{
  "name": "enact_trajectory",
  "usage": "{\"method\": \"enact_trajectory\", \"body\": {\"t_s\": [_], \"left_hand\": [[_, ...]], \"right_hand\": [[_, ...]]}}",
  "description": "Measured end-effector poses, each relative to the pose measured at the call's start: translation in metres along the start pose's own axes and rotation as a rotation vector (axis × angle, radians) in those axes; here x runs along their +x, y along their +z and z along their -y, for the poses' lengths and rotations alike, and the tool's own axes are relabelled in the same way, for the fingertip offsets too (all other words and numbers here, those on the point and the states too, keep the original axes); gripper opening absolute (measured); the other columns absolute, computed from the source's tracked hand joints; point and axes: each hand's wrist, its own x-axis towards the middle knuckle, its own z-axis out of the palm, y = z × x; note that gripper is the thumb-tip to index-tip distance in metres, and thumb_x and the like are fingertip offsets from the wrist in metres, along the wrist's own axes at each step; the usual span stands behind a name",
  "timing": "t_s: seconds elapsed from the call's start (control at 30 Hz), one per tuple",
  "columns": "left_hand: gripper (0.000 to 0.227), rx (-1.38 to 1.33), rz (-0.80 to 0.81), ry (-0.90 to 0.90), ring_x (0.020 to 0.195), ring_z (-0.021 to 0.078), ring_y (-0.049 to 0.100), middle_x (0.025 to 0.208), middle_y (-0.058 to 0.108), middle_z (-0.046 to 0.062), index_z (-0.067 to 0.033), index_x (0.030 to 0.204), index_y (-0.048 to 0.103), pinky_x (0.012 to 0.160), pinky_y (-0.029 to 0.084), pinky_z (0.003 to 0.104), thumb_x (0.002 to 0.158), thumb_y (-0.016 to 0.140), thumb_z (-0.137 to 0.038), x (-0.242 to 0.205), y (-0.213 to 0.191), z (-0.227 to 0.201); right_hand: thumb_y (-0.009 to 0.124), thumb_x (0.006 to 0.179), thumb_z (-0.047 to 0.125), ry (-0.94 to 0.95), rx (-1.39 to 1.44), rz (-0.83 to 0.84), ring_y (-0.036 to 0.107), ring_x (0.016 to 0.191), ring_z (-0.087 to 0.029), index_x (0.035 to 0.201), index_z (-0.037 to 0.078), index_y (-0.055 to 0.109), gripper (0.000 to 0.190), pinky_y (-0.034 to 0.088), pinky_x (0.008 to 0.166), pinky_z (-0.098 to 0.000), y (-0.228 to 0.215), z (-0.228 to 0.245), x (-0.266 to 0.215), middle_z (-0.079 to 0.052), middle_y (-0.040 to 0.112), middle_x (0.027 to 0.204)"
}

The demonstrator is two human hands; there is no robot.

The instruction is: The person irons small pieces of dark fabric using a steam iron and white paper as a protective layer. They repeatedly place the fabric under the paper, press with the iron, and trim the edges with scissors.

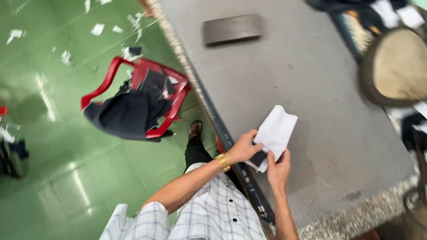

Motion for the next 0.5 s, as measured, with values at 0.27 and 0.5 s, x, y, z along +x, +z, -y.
{"method": "enact_trajectory", "body": {"t_s": [0.27,0.5], "left_hand": [[0.038,-0.22,-0.401,0.031,0.103,0.0281,0.062,0.104,0.067,0.02,-0.0006,0.121,0.062,0.091,0.051,0.046,0.085,0.072,-0.008,-0.075,-0.185,0.028],[0.036,-0.102,-0.76,0.034,0.102,0.0287,0.059,0.102,0.064,0.02,0.0005,0.121,0.062,0.09,0.048,0.046,0.086,0.068,0.001,-0.061,-0.382,0.102]], "right_hand": [[0.072,0.093,0.019,-0.298,-0.188,0.429,0.069,0.106,-0.043,0.136,-0.002,0.058,0.05,0.058,0.083,-0.0506,0.159,0.116,-0.006,-0.028,0.07,0.113],[0.067,0.096,0.028,-0.979,-0.426,0.456,0.066,0.108,-0.032,0.131,0.01,0.069,0.039,0.053,0.094,-0.0433,0.285,0.166,0.06,-0.012,0.067,0.117]]}}
